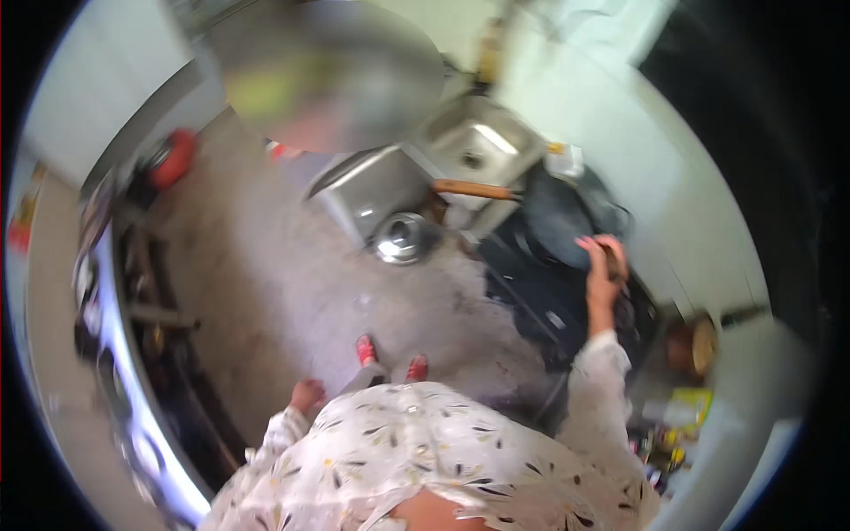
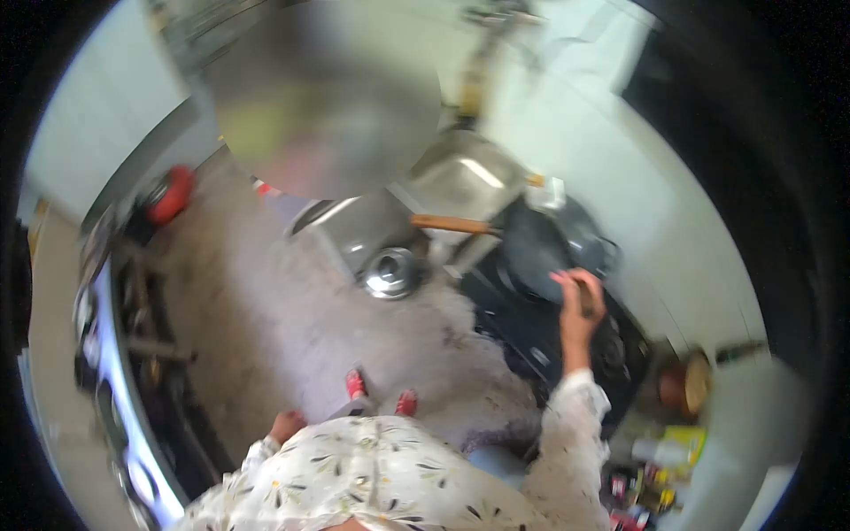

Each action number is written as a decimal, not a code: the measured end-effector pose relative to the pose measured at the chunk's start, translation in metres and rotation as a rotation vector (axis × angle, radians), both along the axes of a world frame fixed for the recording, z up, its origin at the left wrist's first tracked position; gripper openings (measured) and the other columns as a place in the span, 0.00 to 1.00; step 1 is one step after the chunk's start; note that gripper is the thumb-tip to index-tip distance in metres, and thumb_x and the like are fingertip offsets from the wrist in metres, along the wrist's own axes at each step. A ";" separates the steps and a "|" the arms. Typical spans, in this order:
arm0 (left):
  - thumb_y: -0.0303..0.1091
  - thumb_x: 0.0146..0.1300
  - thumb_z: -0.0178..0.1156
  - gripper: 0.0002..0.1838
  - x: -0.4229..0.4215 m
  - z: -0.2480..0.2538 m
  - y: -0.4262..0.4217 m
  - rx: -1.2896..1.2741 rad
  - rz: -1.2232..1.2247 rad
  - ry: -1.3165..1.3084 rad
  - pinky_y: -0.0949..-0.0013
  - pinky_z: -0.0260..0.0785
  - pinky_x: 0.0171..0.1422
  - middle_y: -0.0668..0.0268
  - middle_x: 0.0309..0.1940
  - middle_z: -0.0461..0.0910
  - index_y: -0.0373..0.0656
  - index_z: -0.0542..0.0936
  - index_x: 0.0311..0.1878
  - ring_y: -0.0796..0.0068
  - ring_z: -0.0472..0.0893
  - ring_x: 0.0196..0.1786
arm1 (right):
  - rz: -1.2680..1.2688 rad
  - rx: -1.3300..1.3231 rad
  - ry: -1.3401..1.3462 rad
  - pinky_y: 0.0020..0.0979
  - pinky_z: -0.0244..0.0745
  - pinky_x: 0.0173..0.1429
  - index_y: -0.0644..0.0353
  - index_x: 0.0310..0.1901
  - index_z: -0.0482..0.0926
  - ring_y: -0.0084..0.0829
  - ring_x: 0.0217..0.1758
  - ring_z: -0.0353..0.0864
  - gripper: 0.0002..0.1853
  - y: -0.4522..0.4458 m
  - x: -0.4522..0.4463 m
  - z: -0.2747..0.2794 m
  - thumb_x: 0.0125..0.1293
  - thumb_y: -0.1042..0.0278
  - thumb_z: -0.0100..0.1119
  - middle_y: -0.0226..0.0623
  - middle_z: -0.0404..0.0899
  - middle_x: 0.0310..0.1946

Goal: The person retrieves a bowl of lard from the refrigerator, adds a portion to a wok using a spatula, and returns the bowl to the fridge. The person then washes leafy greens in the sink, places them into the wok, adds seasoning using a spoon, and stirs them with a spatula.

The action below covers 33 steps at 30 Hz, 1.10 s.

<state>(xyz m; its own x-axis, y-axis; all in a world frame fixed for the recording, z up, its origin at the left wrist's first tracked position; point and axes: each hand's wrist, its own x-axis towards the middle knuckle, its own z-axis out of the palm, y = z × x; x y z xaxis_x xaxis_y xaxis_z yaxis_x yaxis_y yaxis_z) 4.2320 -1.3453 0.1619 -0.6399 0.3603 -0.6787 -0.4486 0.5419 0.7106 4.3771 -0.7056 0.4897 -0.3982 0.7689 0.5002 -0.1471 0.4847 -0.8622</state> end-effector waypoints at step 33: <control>0.24 0.62 0.53 0.05 0.263 -0.034 -0.128 0.300 1.483 -0.362 0.73 0.66 0.21 0.64 0.23 0.74 0.39 0.73 0.42 0.74 0.73 0.21 | 1.634 -0.215 -0.460 0.26 0.77 0.44 0.64 0.39 0.75 0.28 0.37 0.83 0.06 -0.548 -0.372 -0.132 0.61 0.78 0.60 0.32 0.75 0.35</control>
<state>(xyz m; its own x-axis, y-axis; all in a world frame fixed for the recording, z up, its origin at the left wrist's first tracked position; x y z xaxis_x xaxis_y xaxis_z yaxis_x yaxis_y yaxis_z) 4.4951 -1.4737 0.1277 -0.3573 -0.2776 -0.8918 -0.6005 -0.6630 0.4470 4.0049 -1.2538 0.3575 -0.8506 -0.5201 0.0775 -0.0739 -0.0275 -0.9969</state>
